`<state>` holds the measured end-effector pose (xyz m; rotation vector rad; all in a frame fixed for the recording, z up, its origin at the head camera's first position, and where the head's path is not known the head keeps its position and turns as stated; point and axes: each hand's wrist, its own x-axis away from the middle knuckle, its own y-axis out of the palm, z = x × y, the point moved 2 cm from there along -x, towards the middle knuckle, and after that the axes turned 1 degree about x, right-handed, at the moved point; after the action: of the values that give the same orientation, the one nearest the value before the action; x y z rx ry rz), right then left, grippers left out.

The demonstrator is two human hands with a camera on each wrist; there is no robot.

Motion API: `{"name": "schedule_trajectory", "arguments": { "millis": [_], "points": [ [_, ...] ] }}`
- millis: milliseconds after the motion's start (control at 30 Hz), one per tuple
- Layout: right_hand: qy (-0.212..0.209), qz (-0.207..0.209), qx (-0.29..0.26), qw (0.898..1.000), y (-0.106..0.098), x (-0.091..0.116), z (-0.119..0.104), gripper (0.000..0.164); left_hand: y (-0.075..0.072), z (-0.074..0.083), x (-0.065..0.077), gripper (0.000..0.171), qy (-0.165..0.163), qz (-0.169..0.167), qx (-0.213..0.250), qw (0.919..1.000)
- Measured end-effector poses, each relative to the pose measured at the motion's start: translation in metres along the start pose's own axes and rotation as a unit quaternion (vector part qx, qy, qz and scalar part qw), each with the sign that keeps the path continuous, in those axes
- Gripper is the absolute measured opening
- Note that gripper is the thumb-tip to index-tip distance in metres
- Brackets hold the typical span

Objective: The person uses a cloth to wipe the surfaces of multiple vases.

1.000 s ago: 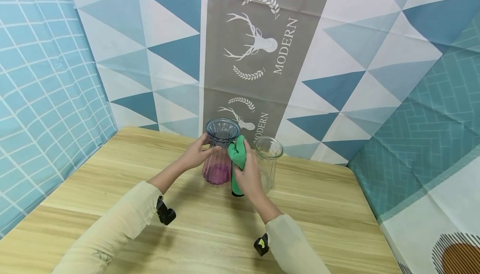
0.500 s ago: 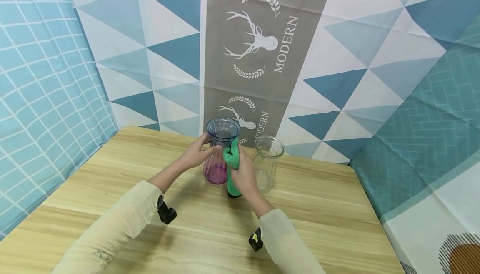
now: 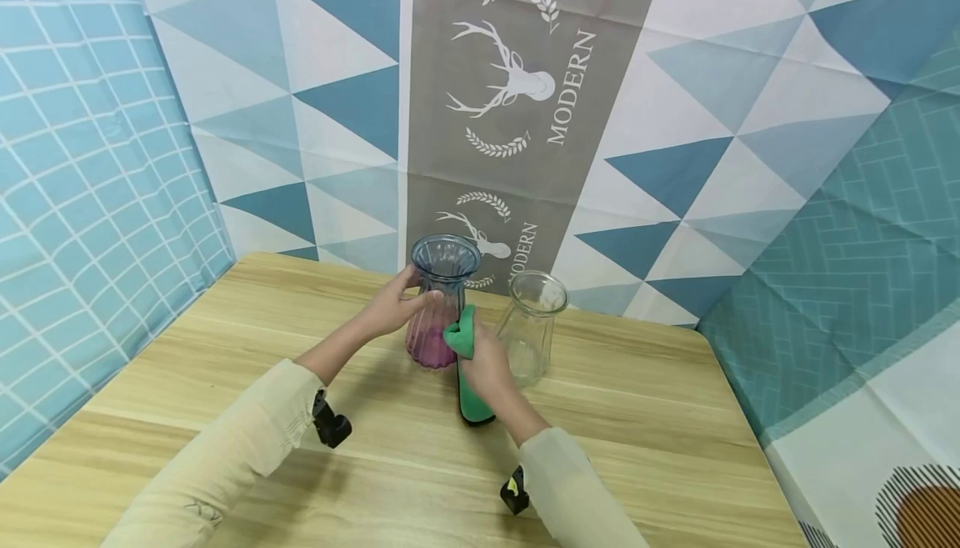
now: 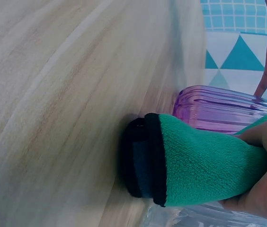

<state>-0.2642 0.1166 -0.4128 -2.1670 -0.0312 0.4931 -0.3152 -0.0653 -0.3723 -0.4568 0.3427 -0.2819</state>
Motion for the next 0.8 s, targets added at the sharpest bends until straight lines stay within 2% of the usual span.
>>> {"name": "schedule_trajectory", "arguments": {
  "millis": [67,233,333,433,600,800],
  "points": [
    [0.011,-0.004,-0.015,1.0,-0.001,0.001,0.001,0.053,0.0,0.0,0.0,0.064,0.003,-0.001,-0.002,1.0],
    [0.043,0.008,-0.072,0.996,-0.009,0.001,-0.001,0.055,0.0,-0.001,0.001,0.065,-0.001,-0.006,-0.001,1.0],
    [0.032,0.029,-0.114,0.993,-0.016,-0.006,-0.008,0.062,0.0,-0.002,0.001,0.065,-0.006,-0.006,0.001,1.0],
    [0.017,0.047,-0.134,0.99,-0.023,-0.013,-0.015,0.07,-0.001,-0.003,0.0,0.065,-0.005,-0.003,-0.003,1.0],
    [0.012,0.06,-0.12,0.991,-0.026,-0.016,-0.024,0.077,-0.002,-0.001,-0.001,0.064,-0.007,-0.005,-0.004,1.0],
    [0.006,0.059,-0.082,0.995,-0.023,-0.014,-0.023,0.074,-0.001,0.001,-0.001,0.069,-0.013,-0.011,-0.003,0.9999]
  ]
}}
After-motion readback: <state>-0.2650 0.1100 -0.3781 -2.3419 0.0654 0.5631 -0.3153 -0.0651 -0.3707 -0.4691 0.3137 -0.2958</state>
